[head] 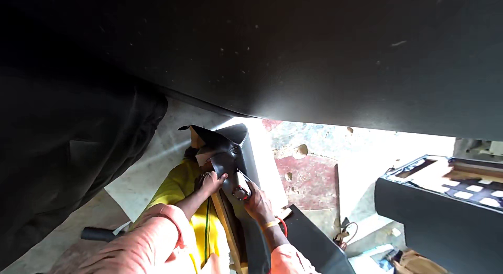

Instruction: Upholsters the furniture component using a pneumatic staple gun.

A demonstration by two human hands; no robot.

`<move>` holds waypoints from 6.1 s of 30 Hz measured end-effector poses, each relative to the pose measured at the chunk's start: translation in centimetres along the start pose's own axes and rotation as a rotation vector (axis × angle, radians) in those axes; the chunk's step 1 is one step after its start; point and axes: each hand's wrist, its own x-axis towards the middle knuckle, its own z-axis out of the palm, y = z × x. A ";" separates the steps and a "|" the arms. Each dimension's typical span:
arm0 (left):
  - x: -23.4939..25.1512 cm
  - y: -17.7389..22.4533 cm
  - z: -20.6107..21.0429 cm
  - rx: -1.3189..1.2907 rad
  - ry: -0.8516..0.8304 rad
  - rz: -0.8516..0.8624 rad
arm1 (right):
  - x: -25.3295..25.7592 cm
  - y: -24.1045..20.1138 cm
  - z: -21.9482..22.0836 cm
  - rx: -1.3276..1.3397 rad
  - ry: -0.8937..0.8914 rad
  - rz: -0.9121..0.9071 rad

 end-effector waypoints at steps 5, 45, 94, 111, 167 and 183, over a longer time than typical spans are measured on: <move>-0.3 0.3 0.1 0.052 -0.014 0.001 | -0.9 -0.4 0.5 0.064 0.020 0.036; -9.9 -0.5 31.4 -0.006 -0.068 -0.018 | -22.2 24.7 46.0 1.709 0.533 1.009; -0.8 10.7 32.9 0.857 -0.073 0.219 | -17.8 29.2 27.1 0.042 -0.111 0.415; -1.1 13.0 32.6 0.723 -0.089 0.221 | -15.1 25.4 20.5 -0.180 -0.024 0.312; -4.0 0.9 11.6 0.201 -0.124 0.209 | -13.9 10.3 17.7 -0.057 -0.226 0.286; -4.3 11.4 7.9 0.536 -0.188 0.335 | -11.2 9.7 10.8 -0.234 -0.125 0.237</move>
